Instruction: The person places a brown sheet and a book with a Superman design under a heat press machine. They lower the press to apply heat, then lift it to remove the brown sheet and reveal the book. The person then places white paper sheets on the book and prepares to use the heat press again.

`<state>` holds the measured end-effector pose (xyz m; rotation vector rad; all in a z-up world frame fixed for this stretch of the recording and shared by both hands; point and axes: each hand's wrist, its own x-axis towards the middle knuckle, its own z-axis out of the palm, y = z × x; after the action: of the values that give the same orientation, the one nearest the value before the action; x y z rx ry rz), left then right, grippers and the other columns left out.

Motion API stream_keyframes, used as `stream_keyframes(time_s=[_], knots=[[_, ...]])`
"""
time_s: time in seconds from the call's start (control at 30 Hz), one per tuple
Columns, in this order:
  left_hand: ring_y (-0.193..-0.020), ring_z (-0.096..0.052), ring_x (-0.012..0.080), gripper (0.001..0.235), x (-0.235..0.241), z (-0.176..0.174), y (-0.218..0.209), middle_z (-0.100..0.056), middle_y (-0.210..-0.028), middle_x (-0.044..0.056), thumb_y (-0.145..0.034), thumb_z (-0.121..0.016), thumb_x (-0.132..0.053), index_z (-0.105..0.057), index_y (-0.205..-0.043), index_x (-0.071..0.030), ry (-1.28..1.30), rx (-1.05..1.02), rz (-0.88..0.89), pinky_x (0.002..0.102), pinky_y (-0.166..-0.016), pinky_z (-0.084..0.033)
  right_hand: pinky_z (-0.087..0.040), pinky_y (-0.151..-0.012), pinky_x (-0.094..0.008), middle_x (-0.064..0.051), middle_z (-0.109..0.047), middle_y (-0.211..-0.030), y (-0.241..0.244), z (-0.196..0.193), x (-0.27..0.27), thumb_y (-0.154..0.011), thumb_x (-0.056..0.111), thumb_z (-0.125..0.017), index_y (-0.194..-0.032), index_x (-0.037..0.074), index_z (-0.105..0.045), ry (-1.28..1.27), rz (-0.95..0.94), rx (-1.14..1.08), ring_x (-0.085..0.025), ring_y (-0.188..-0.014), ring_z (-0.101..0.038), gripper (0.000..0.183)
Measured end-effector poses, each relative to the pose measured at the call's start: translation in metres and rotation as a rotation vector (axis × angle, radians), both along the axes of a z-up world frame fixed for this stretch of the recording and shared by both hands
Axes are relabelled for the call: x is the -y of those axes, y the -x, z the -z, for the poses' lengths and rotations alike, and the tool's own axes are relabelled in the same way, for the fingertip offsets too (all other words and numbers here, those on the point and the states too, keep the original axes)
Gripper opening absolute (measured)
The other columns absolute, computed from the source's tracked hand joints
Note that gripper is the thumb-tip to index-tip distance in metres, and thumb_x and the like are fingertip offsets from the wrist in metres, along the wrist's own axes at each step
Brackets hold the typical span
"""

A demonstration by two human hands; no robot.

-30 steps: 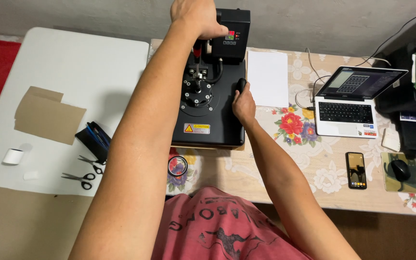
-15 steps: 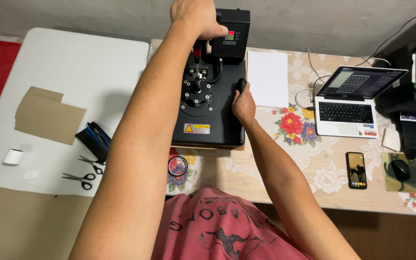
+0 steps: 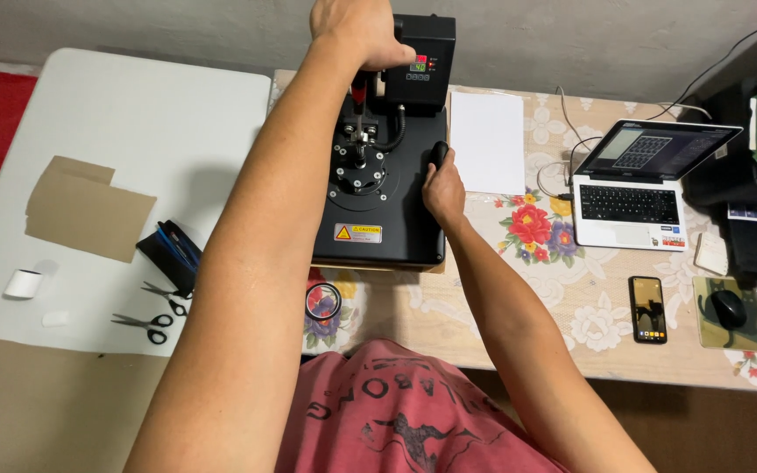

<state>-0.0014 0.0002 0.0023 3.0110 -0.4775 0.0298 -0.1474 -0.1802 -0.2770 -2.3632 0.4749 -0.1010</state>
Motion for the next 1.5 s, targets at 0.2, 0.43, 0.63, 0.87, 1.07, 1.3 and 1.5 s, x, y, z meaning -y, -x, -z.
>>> stream_keyframes(time_s=[0.2,0.43,0.63,0.87,1.07,1.3,1.5], knots=[[-0.106,-0.077,0.0335,0.059,0.0,0.003,-0.001,-0.081,-0.105,0.003,-0.093,-0.085,-0.08,-0.082,-0.103,-0.022,0.004,0.033,0.004,0.051,-0.085,-0.063,-0.055,-0.094,-0.068,-0.032,-0.072,-0.135,0.002,-0.004,-0.002,-0.117,0.028,-0.047,-0.161,0.004,-0.038,-0.001,0.005,0.0,-0.057,-0.115,-0.072,0.05],[-0.108,-0.077,0.0337,0.061,0.001,0.004,-0.002,-0.081,-0.107,0.003,-0.092,-0.084,-0.083,-0.083,-0.103,-0.022,-0.001,0.031,-0.001,0.051,-0.085,-0.063,-0.055,-0.094,-0.068,-0.032,-0.071,-0.136,0.003,-0.005,-0.001,-0.118,0.029,-0.045,-0.163,0.003,-0.035,-0.005,-0.002,-0.005,-0.058,-0.116,-0.071,0.053],[-0.106,-0.076,0.0322,0.056,0.001,0.002,0.0,-0.081,-0.103,0.0,-0.093,-0.084,-0.081,-0.084,-0.095,-0.025,0.006,0.017,-0.001,0.05,-0.085,-0.062,-0.056,-0.093,-0.069,-0.032,-0.072,-0.135,0.003,-0.006,-0.002,-0.117,0.029,-0.046,-0.161,0.004,-0.036,-0.001,0.003,-0.013,-0.057,-0.114,-0.072,0.051],[-0.099,-0.077,0.0305,0.052,0.002,-0.002,0.004,-0.08,-0.095,0.0,-0.088,-0.087,-0.075,-0.081,-0.091,-0.024,0.017,0.013,-0.024,0.048,-0.081,-0.064,-0.058,-0.091,-0.066,-0.033,-0.072,-0.133,0.002,-0.003,0.0,-0.118,0.027,-0.046,-0.162,0.002,-0.035,-0.018,-0.012,0.016,-0.056,-0.112,-0.073,0.052],[-0.115,-0.073,0.034,0.057,-0.001,-0.007,0.019,-0.08,-0.11,0.002,-0.085,-0.092,-0.079,-0.082,-0.095,-0.023,0.05,0.037,-0.026,0.05,-0.088,-0.064,-0.056,-0.091,-0.068,-0.034,-0.072,-0.131,0.001,0.003,0.002,-0.117,0.026,-0.046,-0.158,0.001,-0.037,-0.018,-0.023,0.054,-0.058,-0.111,-0.072,0.049],[-0.084,-0.076,0.032,0.06,-0.003,0.001,0.034,-0.077,-0.081,0.005,-0.088,-0.085,-0.077,-0.076,-0.073,-0.019,-0.043,0.134,0.044,0.048,-0.078,-0.063,-0.054,-0.091,-0.069,-0.038,-0.072,-0.126,-0.006,0.022,0.009,-0.116,0.024,-0.047,-0.159,-0.002,-0.036,-0.004,-0.058,0.124,-0.061,-0.109,-0.071,0.051],[-0.072,-0.076,0.0318,0.059,-0.008,0.009,0.054,-0.078,-0.075,0.005,-0.088,-0.083,-0.073,-0.075,-0.073,-0.017,-0.063,0.204,0.074,0.047,-0.069,-0.06,-0.055,-0.097,-0.066,-0.038,-0.073,-0.128,-0.007,0.02,0.009,-0.117,0.026,-0.047,-0.163,-0.001,-0.035,-0.012,-0.049,0.072,-0.06,-0.113,-0.072,0.055]])
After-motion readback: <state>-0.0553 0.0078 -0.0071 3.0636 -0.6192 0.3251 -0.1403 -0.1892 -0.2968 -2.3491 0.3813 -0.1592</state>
